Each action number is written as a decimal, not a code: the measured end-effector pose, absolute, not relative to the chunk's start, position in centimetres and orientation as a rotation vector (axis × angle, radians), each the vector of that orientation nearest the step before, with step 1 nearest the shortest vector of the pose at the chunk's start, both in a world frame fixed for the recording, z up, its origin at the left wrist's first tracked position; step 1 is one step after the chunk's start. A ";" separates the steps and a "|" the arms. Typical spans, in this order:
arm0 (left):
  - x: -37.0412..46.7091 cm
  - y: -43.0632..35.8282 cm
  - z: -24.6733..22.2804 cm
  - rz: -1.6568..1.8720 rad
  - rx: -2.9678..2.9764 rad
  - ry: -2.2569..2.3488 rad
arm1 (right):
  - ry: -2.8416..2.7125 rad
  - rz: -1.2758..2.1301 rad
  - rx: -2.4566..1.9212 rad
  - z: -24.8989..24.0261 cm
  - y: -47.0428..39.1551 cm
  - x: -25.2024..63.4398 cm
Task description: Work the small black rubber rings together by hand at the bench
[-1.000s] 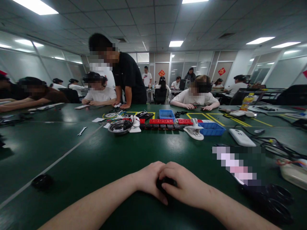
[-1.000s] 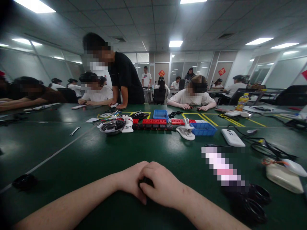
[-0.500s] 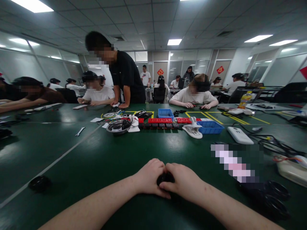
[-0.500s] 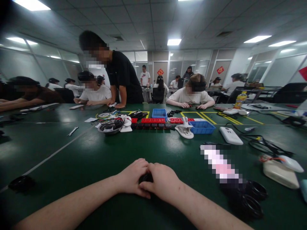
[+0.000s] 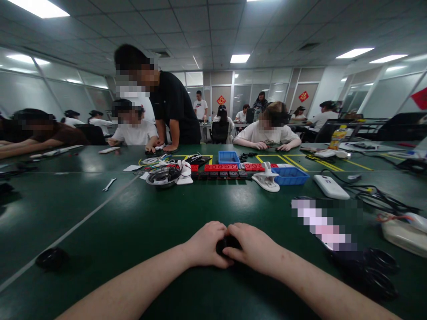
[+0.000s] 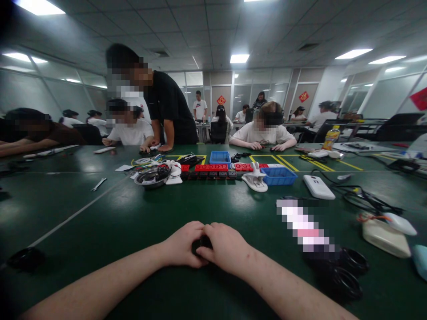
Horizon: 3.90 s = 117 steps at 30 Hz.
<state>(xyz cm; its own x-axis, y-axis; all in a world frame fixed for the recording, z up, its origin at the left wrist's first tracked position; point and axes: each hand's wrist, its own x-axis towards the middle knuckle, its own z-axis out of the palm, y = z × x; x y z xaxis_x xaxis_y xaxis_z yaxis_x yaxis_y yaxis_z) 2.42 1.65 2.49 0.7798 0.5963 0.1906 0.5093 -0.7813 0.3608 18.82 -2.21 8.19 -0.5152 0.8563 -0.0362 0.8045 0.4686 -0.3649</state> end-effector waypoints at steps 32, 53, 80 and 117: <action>2.4 1.1 3.2 0.460 2.700 0.829 | -2.434 0.408 -1.417 8.1 -2.9 18.5; 2.6 1.3 2.6 0.464 2.594 0.904 | -2.598 0.466 -1.305 8.1 -2.9 18.3; 2.5 0.8 2.7 0.440 2.677 0.858 | -2.517 0.462 -1.479 7.7 -2.9 18.3; 1.6 3.2 2.2 0.415 2.563 0.711 | -2.651 0.605 -0.769 6.4 -2.9 18.0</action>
<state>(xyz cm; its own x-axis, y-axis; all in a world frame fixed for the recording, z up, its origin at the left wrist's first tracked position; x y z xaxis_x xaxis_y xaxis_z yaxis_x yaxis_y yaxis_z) 1.60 3.18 2.16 0.8225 0.5447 0.1639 0.4107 -0.7680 0.4914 17.96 -2.94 6.42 -0.8061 0.5645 0.1775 0.4316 0.7661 -0.4763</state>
